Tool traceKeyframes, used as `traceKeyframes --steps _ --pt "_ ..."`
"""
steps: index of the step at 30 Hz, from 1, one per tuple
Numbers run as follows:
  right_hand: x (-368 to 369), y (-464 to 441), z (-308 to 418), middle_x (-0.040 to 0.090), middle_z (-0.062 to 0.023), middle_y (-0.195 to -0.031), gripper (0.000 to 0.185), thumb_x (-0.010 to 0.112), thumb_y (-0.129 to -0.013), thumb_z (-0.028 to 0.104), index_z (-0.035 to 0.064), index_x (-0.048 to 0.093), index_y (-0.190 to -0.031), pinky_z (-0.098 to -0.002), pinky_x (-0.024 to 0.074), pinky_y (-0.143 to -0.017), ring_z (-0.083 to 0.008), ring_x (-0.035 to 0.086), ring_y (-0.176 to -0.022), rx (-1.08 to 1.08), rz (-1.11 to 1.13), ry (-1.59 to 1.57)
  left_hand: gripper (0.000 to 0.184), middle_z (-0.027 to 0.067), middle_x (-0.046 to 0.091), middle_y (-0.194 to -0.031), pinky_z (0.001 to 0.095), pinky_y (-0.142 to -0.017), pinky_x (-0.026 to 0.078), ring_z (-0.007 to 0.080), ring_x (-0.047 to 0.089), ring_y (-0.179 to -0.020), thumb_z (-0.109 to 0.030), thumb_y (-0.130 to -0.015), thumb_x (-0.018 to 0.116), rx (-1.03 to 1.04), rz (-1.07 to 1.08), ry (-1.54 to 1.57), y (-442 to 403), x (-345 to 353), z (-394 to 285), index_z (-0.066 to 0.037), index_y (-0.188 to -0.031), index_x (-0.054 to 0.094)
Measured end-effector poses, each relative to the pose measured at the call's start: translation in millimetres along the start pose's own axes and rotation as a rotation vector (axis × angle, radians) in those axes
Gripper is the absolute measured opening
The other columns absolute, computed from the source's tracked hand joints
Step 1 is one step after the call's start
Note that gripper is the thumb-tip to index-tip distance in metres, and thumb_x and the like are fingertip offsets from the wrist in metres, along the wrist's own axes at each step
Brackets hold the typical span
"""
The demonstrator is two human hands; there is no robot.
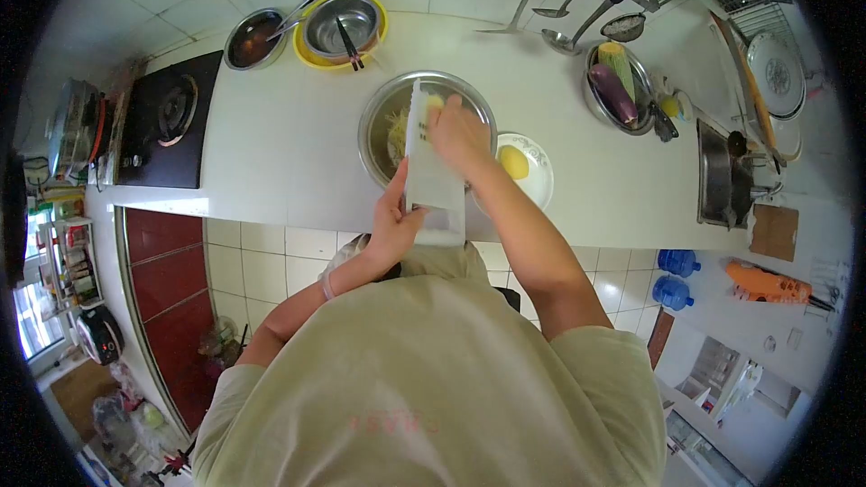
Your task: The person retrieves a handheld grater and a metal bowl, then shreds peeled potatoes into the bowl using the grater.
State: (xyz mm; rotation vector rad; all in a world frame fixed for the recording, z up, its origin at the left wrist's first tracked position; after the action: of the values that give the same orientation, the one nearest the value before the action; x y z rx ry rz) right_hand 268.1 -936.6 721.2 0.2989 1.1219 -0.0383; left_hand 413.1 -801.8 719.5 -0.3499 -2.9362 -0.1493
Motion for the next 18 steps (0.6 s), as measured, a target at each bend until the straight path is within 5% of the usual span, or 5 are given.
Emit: traceKeyframes --steps 4,11,18 --pt "-8 -19 -11 0.065 -0.0269 -0.091 0.049 0.035 -0.097 0.041 -0.005 0.049 -0.108 -0.0519 0.0479 -0.079 -0.0429 0.062 -0.092 0.168 0.041 -0.06 0.078 0.0114 0.048 -0.136 0.0254 -0.097 0.04 0.0149 0.049 -0.119 0.015 -0.075 0.045 -0.108 0.049 0.059 5 -1 2 0.001 -0.148 0.023" --pt "-14 87 11 0.065 -0.0258 -0.082 0.045 0.039 -0.096 0.035 -0.0073 0.044 -0.11 -0.0529 0.0488 -0.075 -0.0428 0.064 -0.079 -0.095 0.274 0.046 0.078 0.0126 0.049 -0.135 0.0263 -0.099 0.039 0.0157 0.048 -0.12 0.015 -0.074 0.045 -0.099 -0.093 0.131 -9 -11 10 0.0 -0.148 0.024" --pt "1 2 -1 0.066 -0.0272 -0.084 0.041 0.04 -0.095 0.032 -0.0065 0.047 -0.109 -0.0533 0.0491 -0.075 -0.0417 0.065 -0.08 -0.059 0.095 0.031 0.08 0.0139 0.045 -0.139 0.0274 -0.104 0.034 0.0171 0.043 -0.126 0.013 -0.073 0.045 -0.023 0.014 0.05 -4 -2 4 0.0 -0.148 0.023"
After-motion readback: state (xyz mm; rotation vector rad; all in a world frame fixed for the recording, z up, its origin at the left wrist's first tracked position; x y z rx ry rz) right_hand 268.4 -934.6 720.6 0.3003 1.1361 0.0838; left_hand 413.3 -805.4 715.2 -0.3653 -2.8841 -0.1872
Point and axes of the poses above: each hand's wrist, its own y-axis away from the middle knuckle, its own x-axis out of the palm, z = x × y, the point moved 4 cm from there along -y, towards the middle knuckle
